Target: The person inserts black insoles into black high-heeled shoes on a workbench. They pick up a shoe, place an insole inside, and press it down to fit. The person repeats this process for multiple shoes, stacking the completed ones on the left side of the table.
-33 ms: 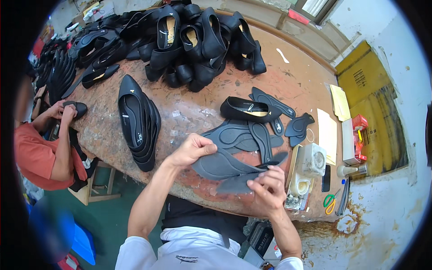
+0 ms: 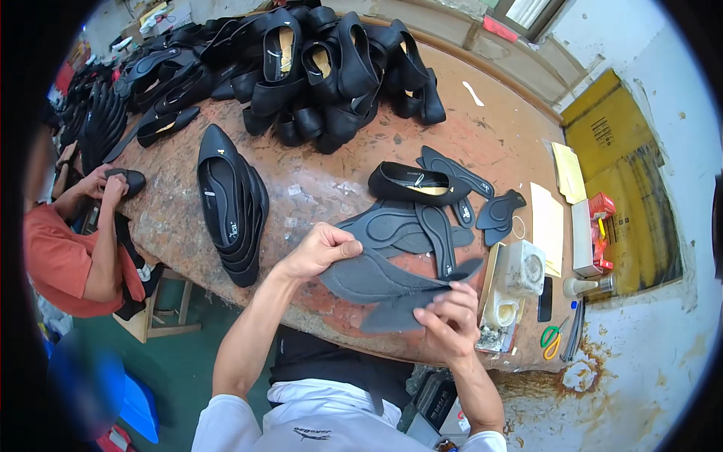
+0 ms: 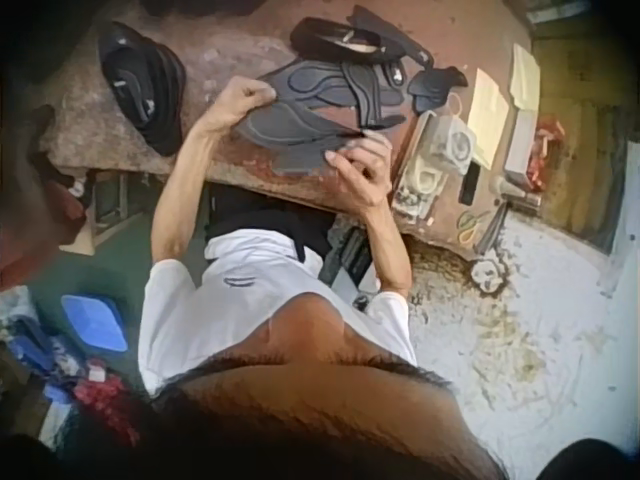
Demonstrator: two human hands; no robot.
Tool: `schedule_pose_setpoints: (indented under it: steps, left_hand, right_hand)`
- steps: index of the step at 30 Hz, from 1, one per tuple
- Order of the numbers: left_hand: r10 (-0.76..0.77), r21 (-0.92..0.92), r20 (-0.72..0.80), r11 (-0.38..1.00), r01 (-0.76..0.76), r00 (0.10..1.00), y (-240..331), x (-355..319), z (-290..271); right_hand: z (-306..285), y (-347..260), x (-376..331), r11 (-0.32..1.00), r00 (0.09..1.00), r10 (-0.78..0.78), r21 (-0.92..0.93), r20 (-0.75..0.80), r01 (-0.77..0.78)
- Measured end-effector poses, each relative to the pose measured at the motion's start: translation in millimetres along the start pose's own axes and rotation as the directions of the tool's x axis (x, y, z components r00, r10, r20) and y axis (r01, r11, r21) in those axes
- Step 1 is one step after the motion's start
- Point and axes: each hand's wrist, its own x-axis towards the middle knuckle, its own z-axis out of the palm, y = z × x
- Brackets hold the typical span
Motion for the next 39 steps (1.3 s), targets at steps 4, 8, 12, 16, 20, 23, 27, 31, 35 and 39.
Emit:
schedule_pose_setpoints:
  steps: [4, 8, 12, 16, 20, 23, 27, 31, 35, 39]
  left_hand:
    - [0.0, 0.167, -0.022, 0.986, 0.003, 1.0, 1.9, 5.0, -9.4]
    - [-0.034, 0.339, -0.206, 0.935, 0.104, 0.978, 9.6, 10.9, -31.8]
    - [0.226, 0.888, -0.303, 0.419, 0.188, 0.926, 13.0, 11.4, -45.7]
    - [0.53, 0.97, -0.244, 0.113, 0.217, 0.812, 19.8, 56.8, -7.5]
    - [0.515, 0.984, -0.098, 0.176, 0.007, 0.851, 2.3, 119.6, -8.2]
    - [0.329, 0.985, -0.101, 0.165, 0.048, 0.939, 0.2, 136.8, -5.7]
    - [0.553, 0.978, 0.027, 0.157, -0.136, 0.832, 1.9, 132.5, 46.4]
    - [0.556, 0.96, 0.011, 0.226, -0.163, 0.831, 23.3, 33.2, 76.8]
    - [0.413, 0.927, 0.007, 0.339, -0.161, 0.911, -1.8, -67.6, 62.1]
    - [0.259, 0.891, -0.114, 0.453, -0.016, 0.959, -36.3, -125.9, 60.9]
  right_hand:
    - [-21.3, -17.6, -1.8, 0.976, 0.963, 0.162, 0.177, -0.215, -0.124]
    - [-53.4, -24.8, -15.5, 0.831, 0.657, 0.505, 0.521, -0.559, -0.195]
    - [-65.3, -37.8, -4.2, 0.57, 0.161, 0.818, 0.736, -0.553, -0.366]
    - [-34.6, -39.3, -98.7, -0.025, 0.096, 0.99, 0.796, 0.103, -0.605]
    - [-6.4, -80.8, -118.7, 0.146, 0.069, 0.839, -0.1, 0.54, -0.984]
    - [17.4, -74.1, -45.9, 0.651, 0.519, 0.754, -0.348, 0.404, -0.675]
    - [70.1, -21.6, -60.9, 0.778, 0.703, 0.622, -0.374, 0.344, -0.505]
    - [43.2, -47.3, -53.3, 0.876, 0.698, 0.455, -0.14, 0.553, -0.461]
    - [-24.6, -76.5, -37.6, 0.803, 0.71, 0.429, 0.124, 0.558, -0.582]
    - [-55.3, -45.2, -24.5, 0.772, 0.626, 0.586, -0.12, 0.515, -0.624]
